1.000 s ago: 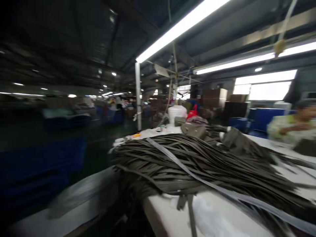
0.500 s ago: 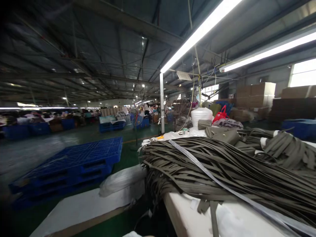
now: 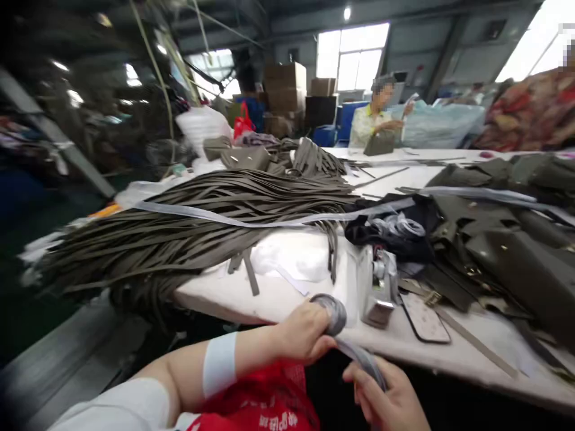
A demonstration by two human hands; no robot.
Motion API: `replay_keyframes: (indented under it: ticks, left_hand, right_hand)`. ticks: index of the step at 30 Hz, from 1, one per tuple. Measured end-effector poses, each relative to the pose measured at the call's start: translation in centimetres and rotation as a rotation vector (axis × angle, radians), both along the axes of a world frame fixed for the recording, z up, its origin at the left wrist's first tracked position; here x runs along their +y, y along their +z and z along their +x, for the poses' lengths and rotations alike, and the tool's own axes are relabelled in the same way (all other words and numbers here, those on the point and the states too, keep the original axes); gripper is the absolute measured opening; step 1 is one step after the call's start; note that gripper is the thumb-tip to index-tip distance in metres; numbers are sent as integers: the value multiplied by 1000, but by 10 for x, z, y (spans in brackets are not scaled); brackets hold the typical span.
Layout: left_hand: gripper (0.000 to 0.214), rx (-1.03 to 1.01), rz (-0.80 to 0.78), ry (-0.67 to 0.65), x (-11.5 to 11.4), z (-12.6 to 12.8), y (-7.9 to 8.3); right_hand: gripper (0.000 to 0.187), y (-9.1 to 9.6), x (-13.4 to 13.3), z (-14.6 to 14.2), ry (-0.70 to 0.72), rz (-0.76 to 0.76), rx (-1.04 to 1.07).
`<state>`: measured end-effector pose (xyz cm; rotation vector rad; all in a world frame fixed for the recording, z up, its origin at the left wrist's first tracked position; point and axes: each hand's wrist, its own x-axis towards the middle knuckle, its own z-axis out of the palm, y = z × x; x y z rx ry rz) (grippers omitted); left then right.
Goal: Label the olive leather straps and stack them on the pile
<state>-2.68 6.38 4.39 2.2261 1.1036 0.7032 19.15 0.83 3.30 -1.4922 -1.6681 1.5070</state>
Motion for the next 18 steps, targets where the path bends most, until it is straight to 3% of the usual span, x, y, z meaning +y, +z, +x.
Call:
replay_keyframes:
  ticks: [3,6,9,12,15,18]
  left_hand:
    - [45,140,121,-57,-1,-13,-6]
    - [52,122,-24,-52,-5,-20,-5]
    - [59,-17,-392,-91,-6,-29,-2]
    - [64,-317,-876,-212,-5,-39,-1]
    - [60,-728,-1236,-314,-5,-41,-4]
    - [54,-1098,-1340,-267,-9,-34,-6]
  right_hand:
    - [45,12,11,3,54,92,-33]
    - [34,17,24,0,126,317,-174]
    - [29,13,29,-3,173,403,-296]
    - [40,0,23,-16,188,344,-289]
    - [54,-18,10,-47,-16,257,-97]
    - [65,-33,-3,-89,-198,181,180]
